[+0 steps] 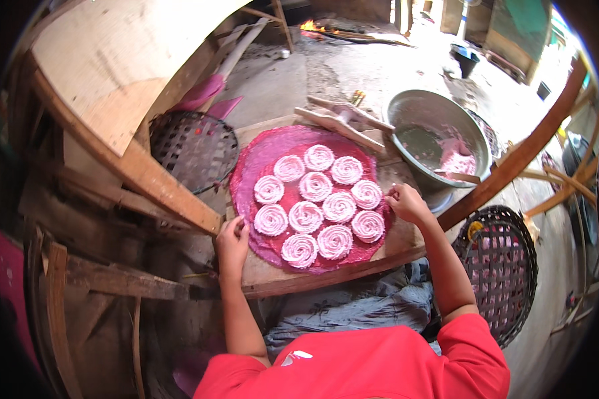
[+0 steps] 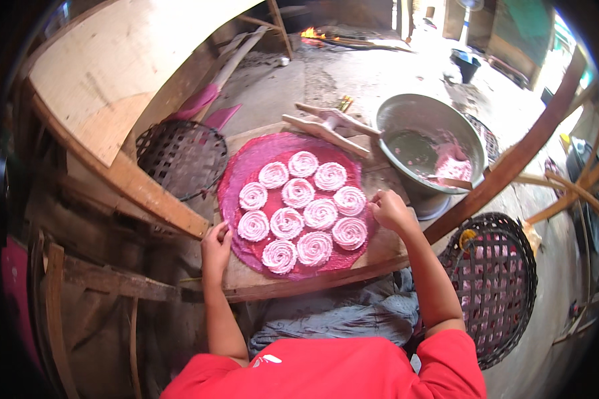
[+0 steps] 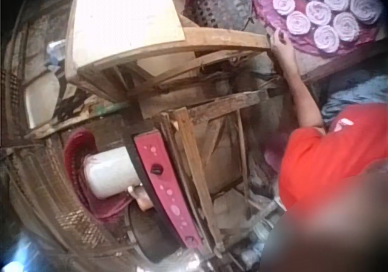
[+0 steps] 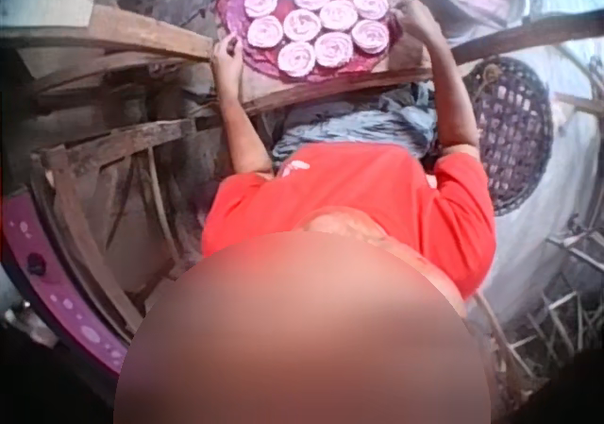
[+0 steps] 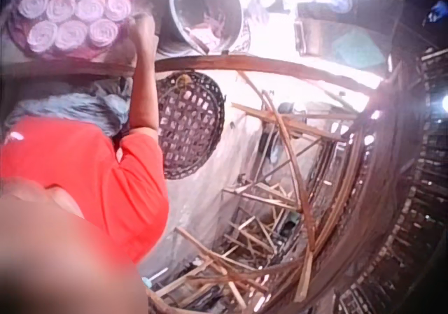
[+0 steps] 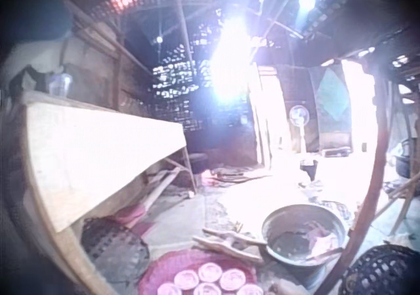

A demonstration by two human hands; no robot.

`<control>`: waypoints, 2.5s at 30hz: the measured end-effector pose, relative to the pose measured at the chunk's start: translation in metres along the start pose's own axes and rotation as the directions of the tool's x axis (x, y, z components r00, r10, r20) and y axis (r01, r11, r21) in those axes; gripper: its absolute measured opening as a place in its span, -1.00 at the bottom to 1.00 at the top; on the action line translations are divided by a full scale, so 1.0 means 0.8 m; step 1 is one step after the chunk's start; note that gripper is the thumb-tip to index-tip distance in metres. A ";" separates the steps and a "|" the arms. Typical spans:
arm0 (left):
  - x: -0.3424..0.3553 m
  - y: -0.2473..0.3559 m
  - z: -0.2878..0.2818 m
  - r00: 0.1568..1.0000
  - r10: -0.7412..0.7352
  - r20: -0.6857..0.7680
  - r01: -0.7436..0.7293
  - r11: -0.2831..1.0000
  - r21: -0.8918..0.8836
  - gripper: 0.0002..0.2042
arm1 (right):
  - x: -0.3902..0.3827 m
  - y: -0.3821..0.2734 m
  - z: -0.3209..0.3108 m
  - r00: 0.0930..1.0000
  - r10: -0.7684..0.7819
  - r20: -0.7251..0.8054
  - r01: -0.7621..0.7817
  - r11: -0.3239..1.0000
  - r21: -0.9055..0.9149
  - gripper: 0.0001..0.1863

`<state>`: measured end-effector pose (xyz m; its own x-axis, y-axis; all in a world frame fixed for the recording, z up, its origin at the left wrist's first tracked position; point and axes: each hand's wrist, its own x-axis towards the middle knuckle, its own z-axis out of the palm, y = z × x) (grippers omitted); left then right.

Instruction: The person uses a wooden mold and a rolling pin to shape pink dough into rose-like swirls on a pink mat. They repeatedly scoop dough, press it into the mold, roll it flat, and transfer the finished pieces into a woven basket.

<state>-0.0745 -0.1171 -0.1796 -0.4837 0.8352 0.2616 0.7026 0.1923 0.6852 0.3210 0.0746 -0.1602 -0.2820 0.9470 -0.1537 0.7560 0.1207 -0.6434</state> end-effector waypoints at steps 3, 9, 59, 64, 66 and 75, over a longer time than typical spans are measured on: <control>0.029 0.003 0.012 0.996 0.062 -0.059 -0.059 0.997 0.049 -0.69 | -0.010 -0.002 0.005 0.995 -0.102 -0.005 0.102 0.995 -0.011 -0.70; 0.060 0.014 0.016 0.997 0.052 -0.063 -0.021 0.909 0.417 -0.81 | -0.031 -0.007 -0.001 0.997 0.071 0.026 -0.073 0.991 0.111 -0.70; -0.179 0.414 0.349 0.337 0.862 0.379 -0.480 0.503 -0.718 -0.77 | -0.526 0.376 -0.192 0.420 0.535 -0.733 -0.721 0.687 0.089 -0.78; -0.163 0.381 0.296 0.338 0.891 0.302 -0.500 0.442 -0.745 -0.66 | -0.474 0.303 -0.207 0.295 0.464 -0.835 -0.847 0.532 -0.004 -0.57; -0.147 0.358 0.266 0.364 0.878 0.311 -0.474 0.463 -0.749 -0.67 | -0.425 0.247 -0.218 0.409 0.377 -0.831 -0.680 0.733 -0.002 -0.65; -0.035 0.189 0.135 0.778 0.506 0.372 -0.576 0.811 0.102 -0.39 | -0.093 0.011 -0.130 0.879 -0.375 -0.295 0.321 0.922 -0.217 -0.39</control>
<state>0.1016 -0.0555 -0.1563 0.1735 0.9390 0.2969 0.9016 -0.2728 0.3357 0.4099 0.0362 -0.0769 -0.3572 0.8748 0.3273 0.7347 0.4795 -0.4799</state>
